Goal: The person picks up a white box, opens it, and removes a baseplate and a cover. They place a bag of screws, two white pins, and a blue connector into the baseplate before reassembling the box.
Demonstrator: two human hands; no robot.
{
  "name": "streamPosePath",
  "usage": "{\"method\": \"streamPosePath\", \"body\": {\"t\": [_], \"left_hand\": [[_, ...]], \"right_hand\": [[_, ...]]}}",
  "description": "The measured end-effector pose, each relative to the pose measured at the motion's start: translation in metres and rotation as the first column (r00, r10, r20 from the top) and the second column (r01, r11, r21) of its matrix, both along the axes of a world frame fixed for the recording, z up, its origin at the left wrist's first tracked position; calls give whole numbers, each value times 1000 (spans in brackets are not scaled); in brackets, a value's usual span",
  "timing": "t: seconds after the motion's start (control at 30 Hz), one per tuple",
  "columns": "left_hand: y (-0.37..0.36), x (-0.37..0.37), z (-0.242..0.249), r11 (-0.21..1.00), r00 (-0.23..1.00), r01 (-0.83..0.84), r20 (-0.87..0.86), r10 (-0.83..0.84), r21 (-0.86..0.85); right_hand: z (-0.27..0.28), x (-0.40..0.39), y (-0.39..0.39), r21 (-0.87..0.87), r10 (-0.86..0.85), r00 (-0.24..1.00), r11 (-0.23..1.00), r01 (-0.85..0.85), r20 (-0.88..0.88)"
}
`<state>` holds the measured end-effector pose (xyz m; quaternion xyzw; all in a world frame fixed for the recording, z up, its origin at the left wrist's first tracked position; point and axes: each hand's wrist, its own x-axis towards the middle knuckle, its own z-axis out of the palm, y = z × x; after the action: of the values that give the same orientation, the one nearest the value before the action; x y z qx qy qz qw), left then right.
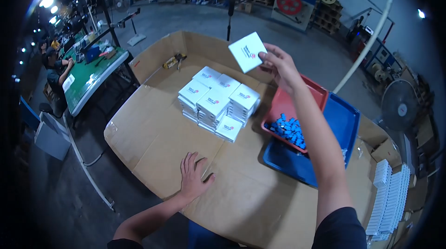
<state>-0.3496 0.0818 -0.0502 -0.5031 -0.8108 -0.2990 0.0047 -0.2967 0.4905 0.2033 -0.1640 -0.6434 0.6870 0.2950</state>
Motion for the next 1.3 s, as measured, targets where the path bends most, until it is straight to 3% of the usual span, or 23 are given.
{"method": "streamPosePath", "body": {"t": [0.07,0.33,0.43,0.5,0.53,0.57,0.63,0.7,0.73,0.8,0.87,0.93,0.97,1.03,1.07,1.13,1.2,1.27,1.3], "left_hand": [[-1,2,-4,1000,999,-20,-32,21,13],[-3,9,-9,992,993,33,-118,-19,125],[-12,25,-3,983,990,39,-138,-14,180],[-7,51,8,978,988,56,-152,-25,200],[-5,97,18,964,933,43,334,-132,262],[1,132,33,953,652,-56,733,-192,299],[8,192,69,969,239,116,940,-242,220],[13,246,78,932,-227,292,962,-150,214],[12,261,89,935,-240,297,963,-125,195],[11,282,110,828,-523,491,852,31,272],[10,288,107,824,-501,509,864,51,247],[13,291,103,817,-467,536,881,76,214],[14,293,98,833,-445,510,894,44,213],[13,295,95,869,-420,446,908,-8,214],[12,298,94,871,-416,447,910,1,203],[14,304,90,952,-431,240,900,-69,188],[12,308,81,959,-442,202,892,-91,198],[13,311,71,969,-400,145,907,-129,202],[13,309,79,975,-415,147,905,-93,167]], "right_hand": [[12,40,-38,-58,-21,998,998,18,-63],[-26,193,-163,-450,-62,926,885,-122,-373],[-60,254,-209,-593,-208,873,797,-110,-441],[-86,294,-241,-659,-299,871,751,-38,-390],[-104,329,-271,-699,-376,864,714,39,-336],[-109,345,-285,-711,-382,871,701,55,-309],[-132,374,-308,-702,-416,878,698,141,-237],[-140,401,-330,-630,-385,920,734,252,-80],[-142,409,-337,-644,-394,917,717,266,-59],[-145,421,-345,-521,-379,911,751,407,165],[-144,433,-345,-487,-380,910,771,411,167],[-148,439,-346,-305,-360,908,858,413,215],[-151,438,-348,-319,-364,907,851,417,213],[-155,428,-348,-34,-480,815,855,517,324],[-154,421,-351,-45,-477,817,855,517,325],[-143,404,-356,173,-597,784,801,573,168],[-143,397,-359,159,-550,822,834,529,147],[-146,389,-352,380,-550,819,802,461,165],[-151,387,-350,397,-549,821,796,458,153]]}}
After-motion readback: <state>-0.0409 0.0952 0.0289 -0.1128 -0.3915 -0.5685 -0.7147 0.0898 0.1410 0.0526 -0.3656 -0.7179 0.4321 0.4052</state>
